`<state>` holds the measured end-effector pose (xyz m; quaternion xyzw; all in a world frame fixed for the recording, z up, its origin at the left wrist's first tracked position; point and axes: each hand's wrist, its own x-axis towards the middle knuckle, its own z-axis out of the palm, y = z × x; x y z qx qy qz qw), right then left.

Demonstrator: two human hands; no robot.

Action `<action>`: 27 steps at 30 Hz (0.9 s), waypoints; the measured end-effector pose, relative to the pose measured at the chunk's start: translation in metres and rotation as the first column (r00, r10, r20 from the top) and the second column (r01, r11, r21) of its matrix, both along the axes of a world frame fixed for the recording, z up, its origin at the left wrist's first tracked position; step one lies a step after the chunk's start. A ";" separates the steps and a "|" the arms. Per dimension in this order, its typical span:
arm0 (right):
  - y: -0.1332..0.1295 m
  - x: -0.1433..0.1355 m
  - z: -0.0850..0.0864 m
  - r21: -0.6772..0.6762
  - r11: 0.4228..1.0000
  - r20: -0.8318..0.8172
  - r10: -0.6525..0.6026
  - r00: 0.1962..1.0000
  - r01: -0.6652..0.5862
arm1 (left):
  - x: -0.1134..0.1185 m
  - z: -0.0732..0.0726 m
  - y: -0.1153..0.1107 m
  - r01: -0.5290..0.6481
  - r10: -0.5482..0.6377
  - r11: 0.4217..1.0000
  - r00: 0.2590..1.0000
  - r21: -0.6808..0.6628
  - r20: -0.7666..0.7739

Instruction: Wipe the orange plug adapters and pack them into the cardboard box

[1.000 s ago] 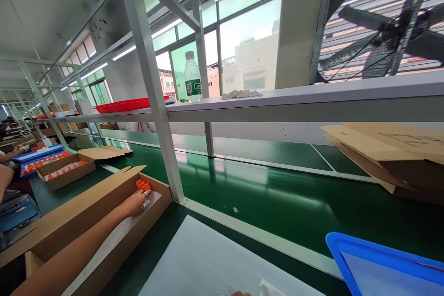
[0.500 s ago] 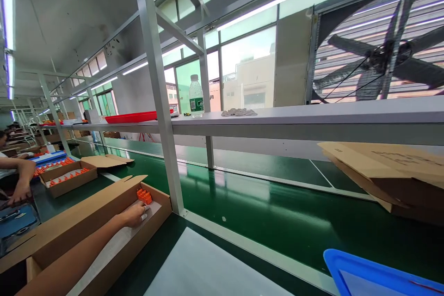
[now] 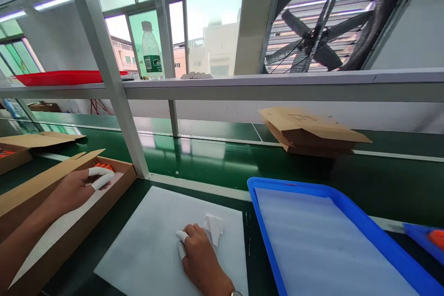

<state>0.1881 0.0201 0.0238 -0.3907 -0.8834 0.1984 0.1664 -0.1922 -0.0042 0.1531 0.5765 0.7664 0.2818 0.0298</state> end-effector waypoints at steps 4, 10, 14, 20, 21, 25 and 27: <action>0.003 0.004 0.004 0.102 0.994 0.040 -0.042 0.998 0.038 | 0.073 -0.030 -0.019 0.450 -0.446 0.878 0.893 -0.165 0.060; 0.021 0.026 0.011 0.246 0.900 0.113 -0.396 0.911 0.361 | 0.142 -0.108 -0.019 0.637 -0.685 0.641 0.726 -0.428 0.055; 0.026 0.033 0.007 0.181 0.912 0.244 -0.405 0.881 0.369 | 0.149 -0.134 -0.022 0.637 -0.699 0.629 0.714 -0.446 0.036; 0.026 0.033 0.009 0.170 0.937 0.292 -0.343 0.893 0.304 | 0.156 -0.135 -0.030 0.594 -0.688 0.606 0.725 -0.529 0.025; 0.026 0.033 0.009 0.176 0.939 0.298 -0.337 0.893 0.295 | 0.158 -0.134 -0.030 0.585 -0.686 0.602 0.727 -0.543 0.024; 0.027 0.030 0.008 0.192 0.945 0.332 -0.318 0.888 0.266 | 0.156 -0.128 -0.016 0.628 -0.725 0.599 0.688 -0.497 -0.004; 0.028 0.029 0.008 0.175 0.947 0.355 -0.316 0.880 0.270 | 0.146 -0.124 0.002 0.663 -0.751 0.603 0.659 -0.445 -0.036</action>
